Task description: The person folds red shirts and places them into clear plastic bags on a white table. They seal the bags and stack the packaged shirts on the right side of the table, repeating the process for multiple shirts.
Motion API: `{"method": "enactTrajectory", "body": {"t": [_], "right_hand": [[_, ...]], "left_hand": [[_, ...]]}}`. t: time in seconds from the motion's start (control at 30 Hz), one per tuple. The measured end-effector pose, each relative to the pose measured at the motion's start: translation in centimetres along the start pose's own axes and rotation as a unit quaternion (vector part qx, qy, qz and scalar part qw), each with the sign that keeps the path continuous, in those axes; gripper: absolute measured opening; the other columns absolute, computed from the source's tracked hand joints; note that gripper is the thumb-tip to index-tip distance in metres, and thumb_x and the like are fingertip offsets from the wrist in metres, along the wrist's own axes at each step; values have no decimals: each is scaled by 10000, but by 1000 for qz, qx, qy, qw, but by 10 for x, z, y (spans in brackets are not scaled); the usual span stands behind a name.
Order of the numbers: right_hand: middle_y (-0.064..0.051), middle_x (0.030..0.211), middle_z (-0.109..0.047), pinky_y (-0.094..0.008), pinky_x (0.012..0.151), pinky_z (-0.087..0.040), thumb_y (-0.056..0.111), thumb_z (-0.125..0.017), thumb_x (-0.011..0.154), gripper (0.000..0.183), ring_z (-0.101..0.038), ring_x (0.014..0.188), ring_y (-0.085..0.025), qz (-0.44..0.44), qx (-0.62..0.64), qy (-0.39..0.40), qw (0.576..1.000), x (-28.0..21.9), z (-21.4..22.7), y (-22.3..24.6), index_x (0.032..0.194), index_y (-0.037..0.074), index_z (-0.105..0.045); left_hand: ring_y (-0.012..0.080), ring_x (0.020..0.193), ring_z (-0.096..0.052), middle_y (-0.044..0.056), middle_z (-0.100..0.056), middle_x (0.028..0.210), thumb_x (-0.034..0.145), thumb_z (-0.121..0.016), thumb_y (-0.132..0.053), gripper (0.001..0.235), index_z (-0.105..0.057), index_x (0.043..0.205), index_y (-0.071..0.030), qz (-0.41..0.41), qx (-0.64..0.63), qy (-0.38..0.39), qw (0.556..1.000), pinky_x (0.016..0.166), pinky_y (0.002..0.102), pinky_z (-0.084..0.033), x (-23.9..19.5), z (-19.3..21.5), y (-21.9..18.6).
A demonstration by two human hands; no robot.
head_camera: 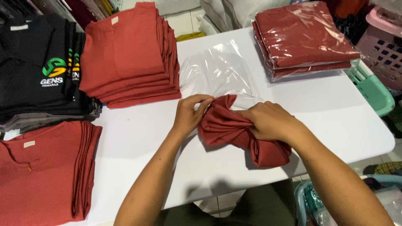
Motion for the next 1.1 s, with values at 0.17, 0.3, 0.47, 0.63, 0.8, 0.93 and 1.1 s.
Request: {"method": "enactTrajectory", "body": {"t": [0.17, 0.3, 0.47, 0.63, 0.8, 0.93, 1.1], "right_hand": [[-105, 985, -770, -551, 791, -604, 89, -635, 753, 466, -744, 936, -444, 3, -79, 30, 996, 10, 1, 24, 1183, 249, -718], [-148, 1050, -769, -608, 845, -593, 106, -676, 671, 661, -716, 1039, -501, -53, 33, 33, 998, 32, -3, -13, 1294, 325, -703], [-291, 1132, -756, -681, 968, -522, 121, -632, 816, 435, -653, 1141, -581, -92, 203, -44, 974, 18, 10, -36, 1239, 37, -690], [-273, 948, -743, -655, 777, -598, 183, -695, 767, 487, -722, 928, -554, -128, 17, -100, 987, 17, -4, -8, 1237, 57, -674], [-256, 883, -722, -628, 752, -609, 136, -583, 915, 299, -729, 906, -525, -165, 81, -209, 961, 42, -41, 4, 1091, -60, -725], [-214, 821, -734, -624, 744, -605, 193, -554, 919, 309, -734, 865, -520, -190, 76, -187, 961, 39, -33, -10, 982, -43, -742], [-352, 976, -693, -726, 819, -556, 5, -491, 883, 632, -682, 959, -620, -170, 109, -170, 965, 6, 22, 21, 1499, -101, -396]], "left_hand": [[303, 941, -768, 51, -811, 978, 964, -754, -148, 88, -822, 998, -193, -47, 38, -48, 997, 835, 412, -597, 1, 11, -15], [299, 1003, -757, 27, -812, 1026, 962, -758, -165, 99, -822, 1018, -214, -99, 48, -47, 993, 894, 411, -584, 1, 17, -35], [315, 961, -778, 52, -822, 984, 931, -784, -148, 99, -832, 1011, -183, -102, 71, -79, 989, 869, 425, -609, -13, 25, -14], [370, 1027, -759, 113, -809, 1055, 931, -775, -148, 131, -824, 1053, -156, -154, 55, -92, 982, 939, 455, -598, -9, 0, -48], [384, 1096, -745, 120, -801, 1078, 905, -803, -205, 135, -822, 1038, -196, -185, 109, -54, 975, 960, 489, -618, -6, -23, -94], [330, 1138, -736, 37, -799, 1129, 928, -782, -251, 153, -818, 1076, -241, -199, 110, -87, 970, 996, 431, -603, -20, -9, -71], [329, 1380, -538, 152, -629, 1430, 1033, -512, -589, 631, -610, 1380, -70, 27, -50, -148, 987, 1120, 518, -480, -37, 23, -16]]}}
Point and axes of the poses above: each hand's wrist, its own x-axis towards the middle knuckle, its own z-axis out of the back of the hand, y = z × x, the point moved 5 cm from there along x, towards the middle knuckle
